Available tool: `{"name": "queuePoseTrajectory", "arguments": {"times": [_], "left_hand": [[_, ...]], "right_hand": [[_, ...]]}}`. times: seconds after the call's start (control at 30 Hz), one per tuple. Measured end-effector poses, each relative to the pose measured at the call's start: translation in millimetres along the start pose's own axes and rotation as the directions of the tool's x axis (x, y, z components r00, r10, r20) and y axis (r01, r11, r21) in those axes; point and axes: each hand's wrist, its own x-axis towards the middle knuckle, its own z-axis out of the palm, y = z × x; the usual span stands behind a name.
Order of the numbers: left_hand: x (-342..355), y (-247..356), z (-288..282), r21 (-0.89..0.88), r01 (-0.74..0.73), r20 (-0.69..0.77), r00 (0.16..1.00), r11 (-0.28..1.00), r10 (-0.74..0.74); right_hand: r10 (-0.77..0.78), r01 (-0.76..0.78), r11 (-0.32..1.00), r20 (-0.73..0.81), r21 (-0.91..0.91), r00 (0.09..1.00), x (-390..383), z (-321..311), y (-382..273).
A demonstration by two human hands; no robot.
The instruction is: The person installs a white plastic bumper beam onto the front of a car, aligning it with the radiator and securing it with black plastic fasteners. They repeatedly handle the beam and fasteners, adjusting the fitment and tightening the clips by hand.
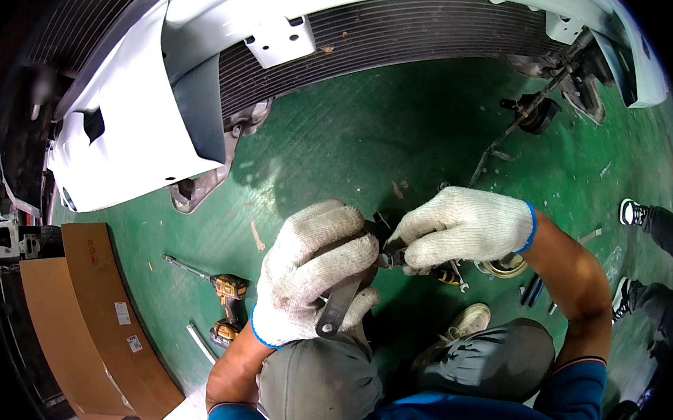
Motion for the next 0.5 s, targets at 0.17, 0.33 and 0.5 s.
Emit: {"name": "queuePoseTrajectory", "arguments": {"times": [0.17, 0.33, 0.5], "left_hand": [[-3, -6, -3, -0.113, 0.024, -0.001, 1.0, 0.993, -0.024], [-4, -14, -3, -0.215, 0.031, 0.027, 0.999, 0.976, -0.026], [-6, -19, 2, -0.31, 0.076, 0.003, 0.997, 0.948, -0.079]], "right_hand": [[0.052, -0.041, 0.984, -0.063, 0.173, 0.997, -6, 13, -5], [0.032, 0.001, 0.972, -0.136, 0.234, 0.99, -13, 23, -9], [0.004, 0.046, 0.971, -0.209, 0.235, 0.978, -14, 25, -9]]}}
